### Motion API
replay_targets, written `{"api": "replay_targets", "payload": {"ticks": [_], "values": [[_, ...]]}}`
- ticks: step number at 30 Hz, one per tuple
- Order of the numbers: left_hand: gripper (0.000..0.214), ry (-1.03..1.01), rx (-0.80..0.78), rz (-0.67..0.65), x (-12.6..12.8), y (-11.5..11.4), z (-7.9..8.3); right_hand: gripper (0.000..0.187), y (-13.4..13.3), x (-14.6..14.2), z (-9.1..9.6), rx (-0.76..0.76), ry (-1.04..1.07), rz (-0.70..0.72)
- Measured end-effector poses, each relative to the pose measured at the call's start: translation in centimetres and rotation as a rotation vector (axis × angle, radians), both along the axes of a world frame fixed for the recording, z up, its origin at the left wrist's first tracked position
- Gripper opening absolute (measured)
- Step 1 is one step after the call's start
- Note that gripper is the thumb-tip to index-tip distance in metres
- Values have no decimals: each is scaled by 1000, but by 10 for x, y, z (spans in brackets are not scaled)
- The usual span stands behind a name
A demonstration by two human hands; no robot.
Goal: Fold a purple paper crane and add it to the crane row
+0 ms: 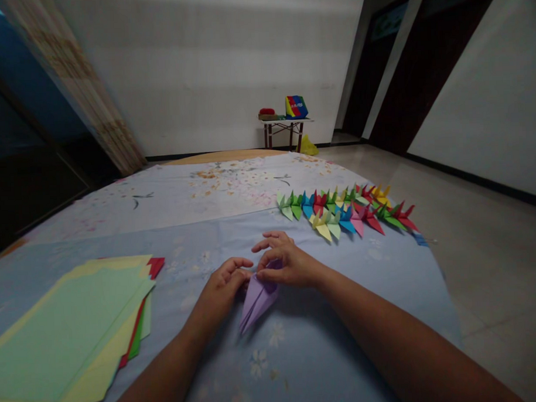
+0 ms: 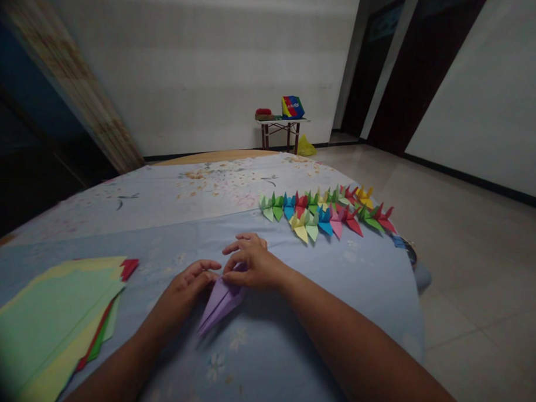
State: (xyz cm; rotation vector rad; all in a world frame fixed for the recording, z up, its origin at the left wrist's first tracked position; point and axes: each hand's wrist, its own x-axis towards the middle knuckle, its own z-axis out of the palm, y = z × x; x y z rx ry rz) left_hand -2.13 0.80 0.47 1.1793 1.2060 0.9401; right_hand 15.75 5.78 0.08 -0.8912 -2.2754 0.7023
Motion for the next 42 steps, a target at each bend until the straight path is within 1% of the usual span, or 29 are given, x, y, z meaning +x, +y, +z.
{"api": "replay_targets", "payload": {"ticks": [2,6,11,13,15,17,19,25,29,33,38,40,42], "values": [[31,28,6,26,0,1,0,4,1,0,-2,8,11,-25],[36,125,67,61,0,4,-3,6,2,0,-5,44,61,-82],[42,117,109,112,-2,4,-6,7,3,0,-5,79,87,-127],[41,182,191,145,-3,2,-6,8,2,-1,-5,105,82,-138],[37,303,311,163,-3,-1,-6,10,1,-1,-5,147,81,-142],[32,428,425,165,-3,-3,-4,11,0,-2,-4,177,90,-134],[28,512,514,159,-3,-5,-4,11,-1,-3,-3,171,103,-122],[27,631,670,109,-6,-6,-9,4,0,-3,0,36,135,-101],[28,659,719,61,-7,-6,-14,3,2,-3,-2,-65,161,-61],[30,663,691,3,-6,-7,-14,4,4,-3,-3,-177,210,-32],[30,644,637,-42,-5,-10,-9,10,3,-3,3,-338,243,-4],[30,629,615,-31,-4,-10,-6,11,3,-3,5,-345,235,1],[29,611,584,-10,-3,-9,-4,10,3,-3,6,-320,226,0]]}}
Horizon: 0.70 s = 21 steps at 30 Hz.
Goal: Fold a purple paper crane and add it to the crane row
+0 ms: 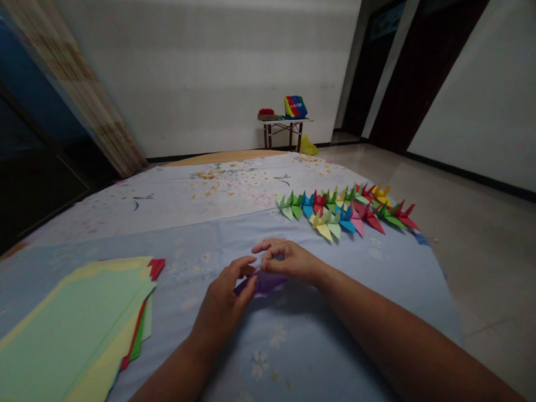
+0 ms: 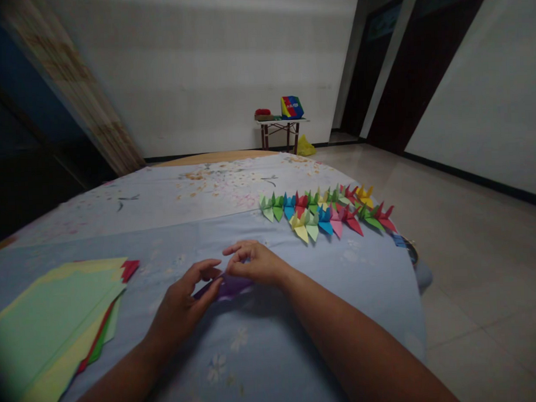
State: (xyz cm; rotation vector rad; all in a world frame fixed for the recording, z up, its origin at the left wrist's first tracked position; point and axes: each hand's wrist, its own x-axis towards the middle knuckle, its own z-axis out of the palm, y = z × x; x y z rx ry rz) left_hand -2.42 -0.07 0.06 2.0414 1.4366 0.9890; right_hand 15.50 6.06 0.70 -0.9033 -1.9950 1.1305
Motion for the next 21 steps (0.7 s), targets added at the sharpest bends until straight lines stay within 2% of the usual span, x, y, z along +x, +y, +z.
{"api": "replay_targets", "payload": {"ticks": [9,21], "values": [[30,-97,-71,52,0,3,1,6,4,6,-1,167,-81,64],[32,-244,-186,48,5,3,1,4,2,4,-6,313,-111,26]]}}
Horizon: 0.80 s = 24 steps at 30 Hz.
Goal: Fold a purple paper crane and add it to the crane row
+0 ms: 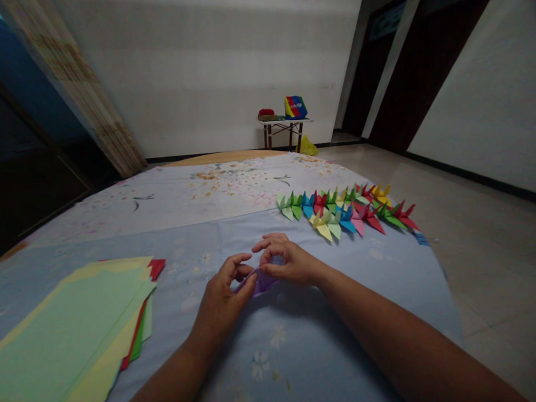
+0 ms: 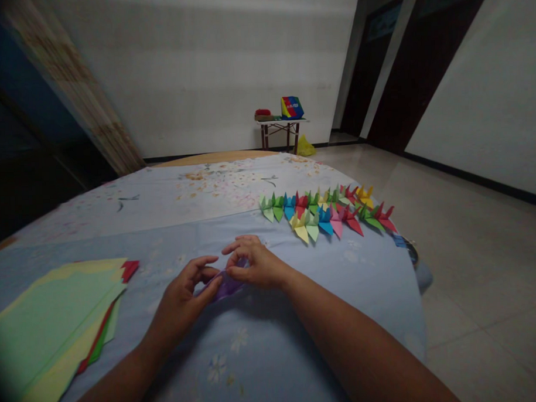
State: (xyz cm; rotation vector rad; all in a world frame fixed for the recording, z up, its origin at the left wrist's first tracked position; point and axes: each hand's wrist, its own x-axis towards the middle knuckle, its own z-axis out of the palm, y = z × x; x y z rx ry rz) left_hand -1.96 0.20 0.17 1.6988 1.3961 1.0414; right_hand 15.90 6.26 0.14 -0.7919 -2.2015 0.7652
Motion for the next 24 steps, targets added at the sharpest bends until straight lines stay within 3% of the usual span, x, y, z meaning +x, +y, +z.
{"api": "replay_targets", "payload": {"ticks": [14,24], "values": [[26,-167,-134,51,-3,6,1,10,-3,-1,3,81,-90,-64],[17,102,25,-32,-9,4,7,6,-4,0,4,182,-118,-60]]}}
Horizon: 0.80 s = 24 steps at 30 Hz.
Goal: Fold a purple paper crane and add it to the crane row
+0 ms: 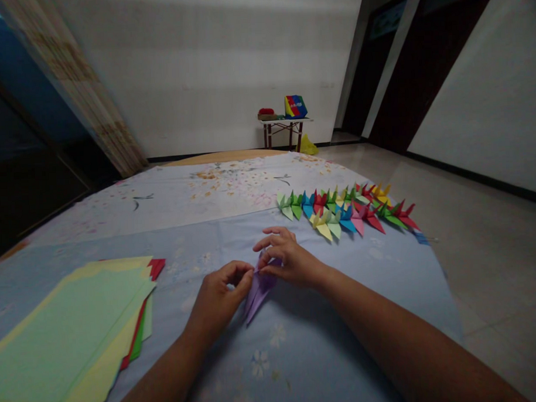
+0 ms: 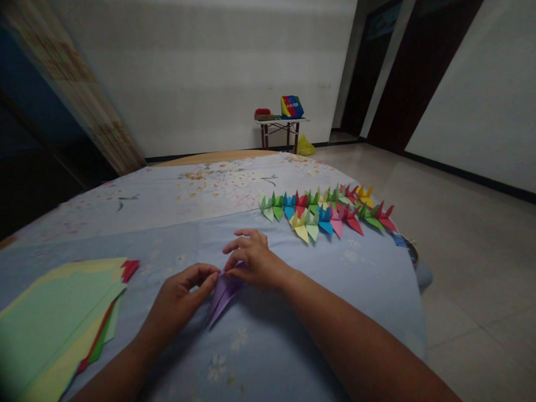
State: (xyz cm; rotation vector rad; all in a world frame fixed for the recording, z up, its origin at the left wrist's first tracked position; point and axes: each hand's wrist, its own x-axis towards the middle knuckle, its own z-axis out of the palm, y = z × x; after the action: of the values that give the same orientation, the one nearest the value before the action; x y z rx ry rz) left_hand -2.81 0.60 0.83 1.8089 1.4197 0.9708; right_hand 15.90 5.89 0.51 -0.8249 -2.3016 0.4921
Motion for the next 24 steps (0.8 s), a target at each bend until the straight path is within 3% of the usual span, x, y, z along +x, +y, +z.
{"api": "replay_targets", "payload": {"ticks": [14,24], "values": [[13,328,153,-156,-5,0,11,4,-5,-3,4,121,-43,3],[11,304,115,-168,-3,1,9,4,-8,-3,4,88,-57,31]]}}
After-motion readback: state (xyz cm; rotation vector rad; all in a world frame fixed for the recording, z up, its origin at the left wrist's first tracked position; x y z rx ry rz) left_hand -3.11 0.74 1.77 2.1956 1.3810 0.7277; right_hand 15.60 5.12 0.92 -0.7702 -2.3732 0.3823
